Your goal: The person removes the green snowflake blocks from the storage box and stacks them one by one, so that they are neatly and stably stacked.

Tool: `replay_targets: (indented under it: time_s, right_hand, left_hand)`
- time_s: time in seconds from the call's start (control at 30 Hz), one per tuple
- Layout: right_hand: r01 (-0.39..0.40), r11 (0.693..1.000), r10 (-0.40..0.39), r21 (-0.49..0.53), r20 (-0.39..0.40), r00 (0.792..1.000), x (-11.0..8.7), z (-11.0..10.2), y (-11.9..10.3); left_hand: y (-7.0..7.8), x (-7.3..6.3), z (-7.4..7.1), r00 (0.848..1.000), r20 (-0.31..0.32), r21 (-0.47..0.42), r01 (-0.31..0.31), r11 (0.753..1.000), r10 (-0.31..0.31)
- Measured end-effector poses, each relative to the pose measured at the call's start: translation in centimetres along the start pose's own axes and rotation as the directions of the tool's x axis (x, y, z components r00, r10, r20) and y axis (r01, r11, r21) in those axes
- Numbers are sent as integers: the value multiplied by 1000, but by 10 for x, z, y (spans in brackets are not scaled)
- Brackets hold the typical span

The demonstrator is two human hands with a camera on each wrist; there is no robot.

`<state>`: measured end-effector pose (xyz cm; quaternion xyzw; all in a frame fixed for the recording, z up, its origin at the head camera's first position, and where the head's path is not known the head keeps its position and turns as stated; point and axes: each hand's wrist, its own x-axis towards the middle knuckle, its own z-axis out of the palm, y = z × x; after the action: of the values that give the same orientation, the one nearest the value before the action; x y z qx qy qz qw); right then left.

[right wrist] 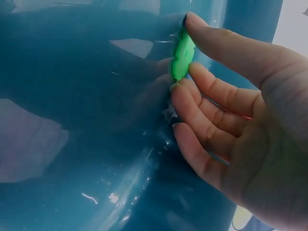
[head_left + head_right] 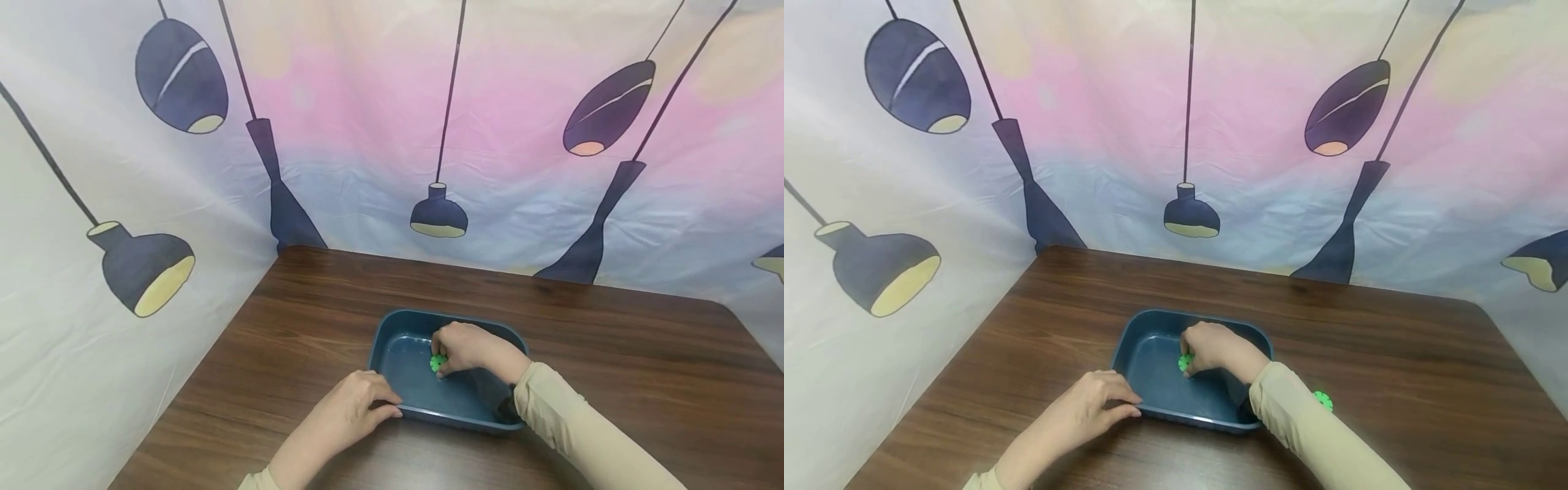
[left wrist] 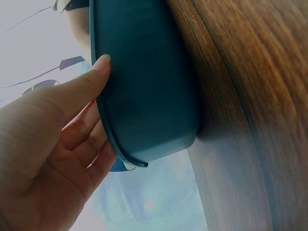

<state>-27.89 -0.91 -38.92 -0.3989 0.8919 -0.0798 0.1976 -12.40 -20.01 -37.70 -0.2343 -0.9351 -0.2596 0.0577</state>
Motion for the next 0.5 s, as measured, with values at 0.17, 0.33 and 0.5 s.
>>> replay_targets:
  time_s: [0.17,0.33,0.5]
  right_hand:
    - [33,999,-33,-25,5,999,0,0,1]
    - [93,995,-92,-47,23,996,0,0,2]
    - [145,988,-143,-48,35,989,2,0,2]
  left_hand:
    - [0,1,0,1000,-14,8,-5,1000,5]
    - [1,1,0,1000,-2,-3,5,1000,-5]
    - [0,1,0,1000,3,-7,7,1000,-7]
